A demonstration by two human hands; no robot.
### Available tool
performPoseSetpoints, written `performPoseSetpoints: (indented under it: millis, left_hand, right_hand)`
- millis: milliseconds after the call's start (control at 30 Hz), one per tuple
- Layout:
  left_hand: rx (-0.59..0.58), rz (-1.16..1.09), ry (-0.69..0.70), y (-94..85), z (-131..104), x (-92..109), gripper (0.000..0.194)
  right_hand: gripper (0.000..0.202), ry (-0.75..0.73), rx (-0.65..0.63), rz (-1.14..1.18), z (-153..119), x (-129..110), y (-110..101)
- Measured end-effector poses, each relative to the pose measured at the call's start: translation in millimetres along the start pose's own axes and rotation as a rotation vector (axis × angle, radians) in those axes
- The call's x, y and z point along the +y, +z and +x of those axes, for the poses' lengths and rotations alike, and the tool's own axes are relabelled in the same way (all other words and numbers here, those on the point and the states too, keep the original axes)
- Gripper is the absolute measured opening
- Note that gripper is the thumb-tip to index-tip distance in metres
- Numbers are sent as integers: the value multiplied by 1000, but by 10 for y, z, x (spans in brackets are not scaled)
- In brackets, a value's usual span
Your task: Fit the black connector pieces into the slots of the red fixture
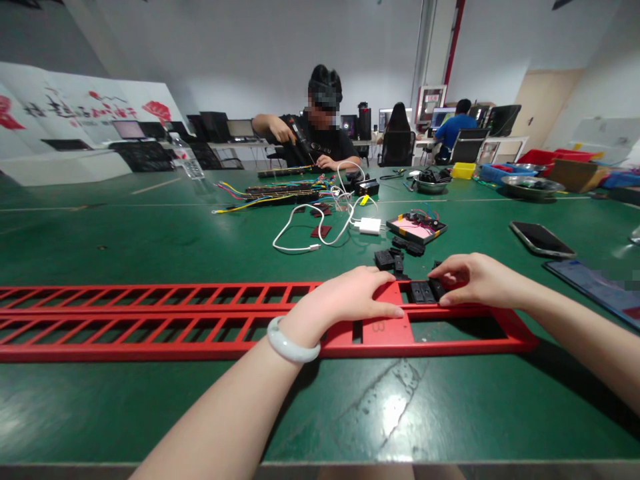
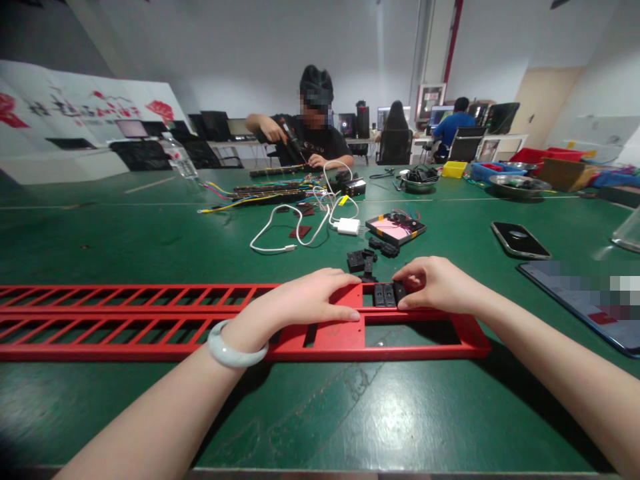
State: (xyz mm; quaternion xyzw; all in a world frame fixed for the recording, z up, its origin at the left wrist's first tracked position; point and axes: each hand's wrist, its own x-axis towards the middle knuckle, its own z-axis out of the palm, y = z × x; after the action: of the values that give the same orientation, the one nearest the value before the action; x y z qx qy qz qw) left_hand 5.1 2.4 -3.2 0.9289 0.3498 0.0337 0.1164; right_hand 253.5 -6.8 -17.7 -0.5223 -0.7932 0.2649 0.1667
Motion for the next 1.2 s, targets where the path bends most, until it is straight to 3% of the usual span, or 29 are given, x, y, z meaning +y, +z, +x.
performPoseSetpoints:
  millis: [1200]
  left_hand:
    - [-18,-9,-16,-28,7,22,60]
  right_hand:
    - [45,-15,4,-74,6,18,10]
